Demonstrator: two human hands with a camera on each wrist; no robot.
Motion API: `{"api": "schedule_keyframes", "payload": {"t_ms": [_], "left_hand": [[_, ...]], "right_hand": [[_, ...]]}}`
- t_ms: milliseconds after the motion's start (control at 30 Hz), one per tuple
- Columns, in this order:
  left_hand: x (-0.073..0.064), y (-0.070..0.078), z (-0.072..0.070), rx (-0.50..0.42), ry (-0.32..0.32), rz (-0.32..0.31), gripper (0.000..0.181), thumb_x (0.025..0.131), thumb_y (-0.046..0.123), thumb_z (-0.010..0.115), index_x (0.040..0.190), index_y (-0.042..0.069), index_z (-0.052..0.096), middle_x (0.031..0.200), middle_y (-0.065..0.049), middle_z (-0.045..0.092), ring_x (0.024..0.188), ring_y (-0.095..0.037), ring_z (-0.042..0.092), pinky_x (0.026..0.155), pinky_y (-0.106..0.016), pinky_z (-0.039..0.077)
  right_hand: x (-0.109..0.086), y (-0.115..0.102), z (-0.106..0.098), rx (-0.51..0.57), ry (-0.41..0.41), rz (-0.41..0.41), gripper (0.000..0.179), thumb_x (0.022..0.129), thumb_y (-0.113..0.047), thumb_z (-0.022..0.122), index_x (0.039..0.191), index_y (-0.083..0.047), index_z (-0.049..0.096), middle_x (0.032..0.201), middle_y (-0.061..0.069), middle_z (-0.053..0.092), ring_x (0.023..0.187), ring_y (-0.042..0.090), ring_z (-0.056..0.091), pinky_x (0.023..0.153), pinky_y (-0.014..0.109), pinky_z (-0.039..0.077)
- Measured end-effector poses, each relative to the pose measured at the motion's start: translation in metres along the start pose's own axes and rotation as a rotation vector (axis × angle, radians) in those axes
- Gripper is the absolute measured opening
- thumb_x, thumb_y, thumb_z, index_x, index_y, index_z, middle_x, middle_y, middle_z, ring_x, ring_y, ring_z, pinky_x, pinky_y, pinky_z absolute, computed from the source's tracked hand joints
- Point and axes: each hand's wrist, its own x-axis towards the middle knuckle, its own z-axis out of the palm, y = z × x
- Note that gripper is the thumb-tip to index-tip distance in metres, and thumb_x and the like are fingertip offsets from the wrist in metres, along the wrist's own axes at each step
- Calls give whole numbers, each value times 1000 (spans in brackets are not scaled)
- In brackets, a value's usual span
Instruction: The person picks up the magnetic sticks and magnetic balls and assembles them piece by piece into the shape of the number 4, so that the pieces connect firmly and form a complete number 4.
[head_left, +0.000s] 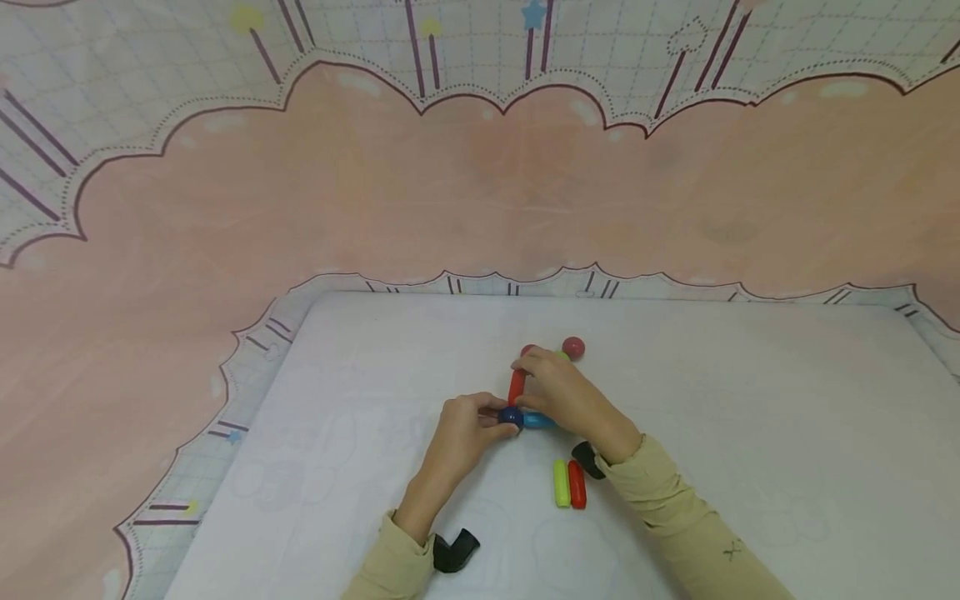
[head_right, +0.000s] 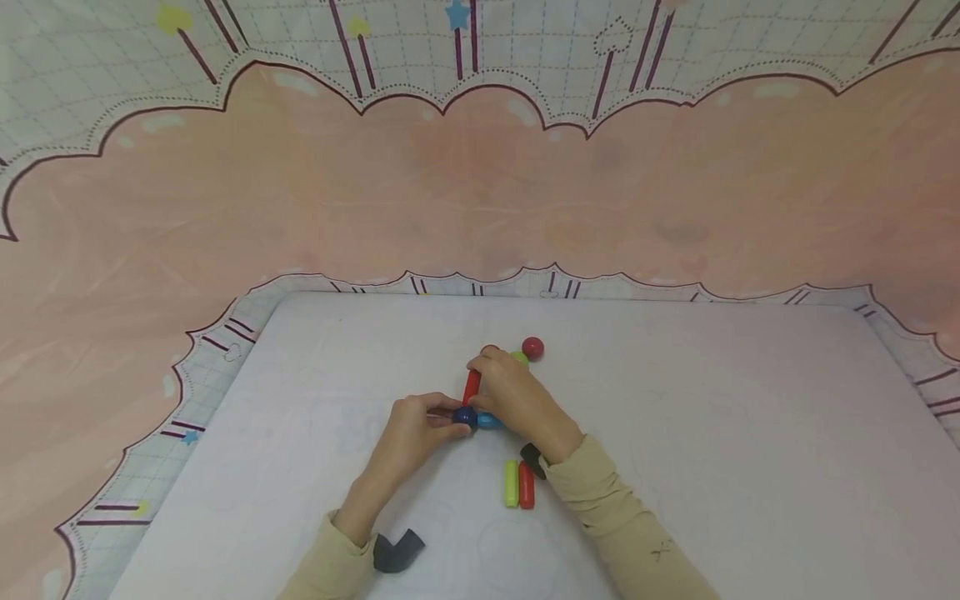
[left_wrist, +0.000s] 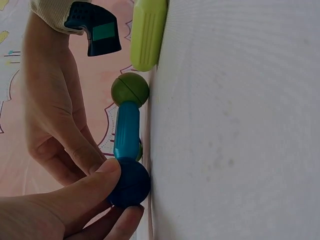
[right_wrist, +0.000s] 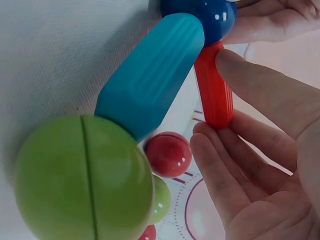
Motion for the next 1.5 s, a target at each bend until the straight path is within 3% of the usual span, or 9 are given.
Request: {"api": "schedule_keyframes", "payload": {"t_ms": [200, 800, 1500], "left_hand": [[-1, 0, -1, -14, 6, 23, 24, 79, 7, 82, 101, 0, 72, 98, -12, 74, 85, -17, 73, 75, -24, 59], [1, -6, 0, -65, 7, 59, 22, 79, 5, 82, 98, 0, 72, 99, -15, 73, 88, -21, 74, 75, -22, 59], [1, -7, 0, -53, 7, 54, 24, 80, 7, 82, 100, -1, 72, 99, -15, 74, 87, -20, 74, 75, -23, 59]], "right_hand": [[1, 0, 1, -2, 8, -28, 45, 80, -10, 84, 119, 4, 66, 109, 13, 68, 100, 25, 62, 94, 38, 54], [4, -1, 4, 81, -63, 7, 43, 85, -5, 77, 124, 7, 63, 116, 15, 68, 104, 26, 64, 96, 40, 54], [4, 1, 6, 67, -62, -10, 41, 86, -5, 76, 123, 7, 63, 113, 15, 69, 99, 24, 64, 95, 39, 55]]}}
